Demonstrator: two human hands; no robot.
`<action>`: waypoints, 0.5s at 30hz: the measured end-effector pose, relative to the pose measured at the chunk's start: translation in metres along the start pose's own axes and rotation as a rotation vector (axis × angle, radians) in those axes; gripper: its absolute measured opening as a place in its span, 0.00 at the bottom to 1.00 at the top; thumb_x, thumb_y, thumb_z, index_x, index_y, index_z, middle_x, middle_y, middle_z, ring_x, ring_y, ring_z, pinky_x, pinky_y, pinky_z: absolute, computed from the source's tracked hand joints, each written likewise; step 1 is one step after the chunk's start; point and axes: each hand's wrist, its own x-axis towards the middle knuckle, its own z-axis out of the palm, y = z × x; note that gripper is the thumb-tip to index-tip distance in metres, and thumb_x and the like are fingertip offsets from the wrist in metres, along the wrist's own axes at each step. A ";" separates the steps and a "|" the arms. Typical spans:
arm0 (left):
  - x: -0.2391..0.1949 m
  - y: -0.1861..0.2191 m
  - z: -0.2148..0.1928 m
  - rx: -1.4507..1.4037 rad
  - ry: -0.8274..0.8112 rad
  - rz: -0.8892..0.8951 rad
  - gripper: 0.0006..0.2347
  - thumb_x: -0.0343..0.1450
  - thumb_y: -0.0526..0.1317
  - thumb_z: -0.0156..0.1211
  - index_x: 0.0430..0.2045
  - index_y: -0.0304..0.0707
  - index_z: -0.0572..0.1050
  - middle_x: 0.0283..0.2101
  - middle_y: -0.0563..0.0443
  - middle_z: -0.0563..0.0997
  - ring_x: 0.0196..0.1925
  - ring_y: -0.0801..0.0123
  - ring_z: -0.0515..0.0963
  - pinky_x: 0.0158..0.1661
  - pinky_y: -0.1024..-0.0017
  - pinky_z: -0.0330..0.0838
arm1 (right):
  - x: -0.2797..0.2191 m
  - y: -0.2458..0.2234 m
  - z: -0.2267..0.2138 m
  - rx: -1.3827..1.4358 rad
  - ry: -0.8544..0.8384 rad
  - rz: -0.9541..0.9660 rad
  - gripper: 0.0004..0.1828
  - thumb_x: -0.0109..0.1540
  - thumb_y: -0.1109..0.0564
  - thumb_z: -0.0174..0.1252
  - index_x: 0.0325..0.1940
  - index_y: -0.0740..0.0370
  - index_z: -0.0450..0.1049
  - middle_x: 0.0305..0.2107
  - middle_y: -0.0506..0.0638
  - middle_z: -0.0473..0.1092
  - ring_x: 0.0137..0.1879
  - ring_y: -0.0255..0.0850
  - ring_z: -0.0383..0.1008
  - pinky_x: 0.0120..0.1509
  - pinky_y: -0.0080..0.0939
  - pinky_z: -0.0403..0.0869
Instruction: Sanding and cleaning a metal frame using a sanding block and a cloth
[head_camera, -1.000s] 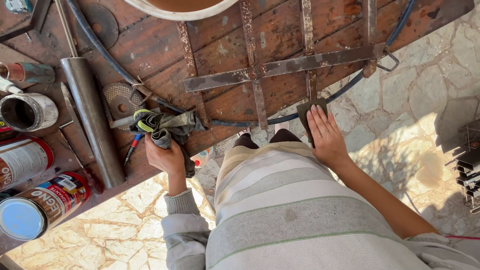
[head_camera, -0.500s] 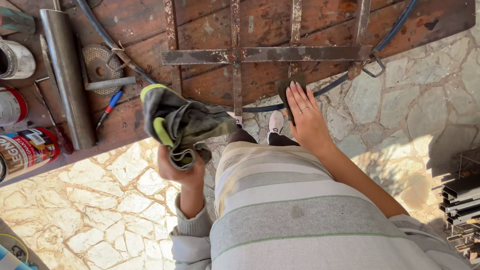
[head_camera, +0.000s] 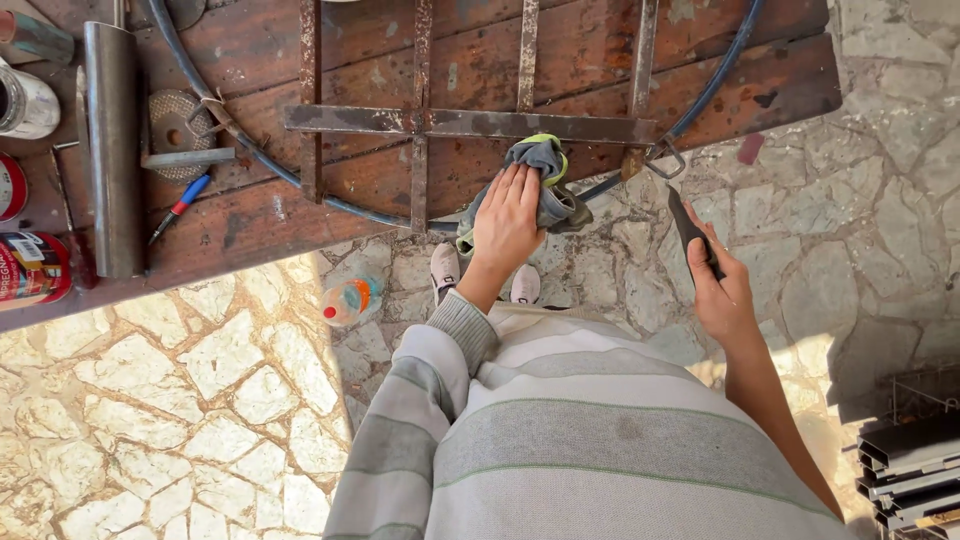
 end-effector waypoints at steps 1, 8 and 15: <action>0.000 -0.001 0.001 0.007 0.009 -0.003 0.33 0.52 0.37 0.61 0.57 0.26 0.71 0.56 0.36 0.78 0.64 0.52 0.75 0.68 0.62 0.65 | -0.002 0.002 -0.003 0.000 -0.004 -0.011 0.24 0.77 0.52 0.38 0.73 0.65 0.63 0.68 0.65 0.60 0.75 0.65 0.47 0.77 0.69 0.46; -0.012 0.011 -0.013 0.064 -0.211 -0.045 0.41 0.50 0.39 0.75 0.61 0.29 0.67 0.61 0.36 0.76 0.69 0.54 0.71 0.71 0.64 0.61 | -0.006 0.017 -0.013 -0.016 -0.048 -0.048 0.23 0.76 0.53 0.40 0.72 0.66 0.65 0.66 0.66 0.61 0.75 0.66 0.50 0.77 0.70 0.48; -0.093 0.028 -0.027 0.086 -0.159 0.087 0.28 0.62 0.36 0.54 0.60 0.26 0.68 0.60 0.34 0.76 0.66 0.53 0.73 0.67 0.63 0.64 | -0.004 -0.014 -0.021 -0.007 0.024 -0.040 0.24 0.77 0.53 0.41 0.72 0.70 0.65 0.64 0.71 0.63 0.74 0.65 0.53 0.76 0.68 0.51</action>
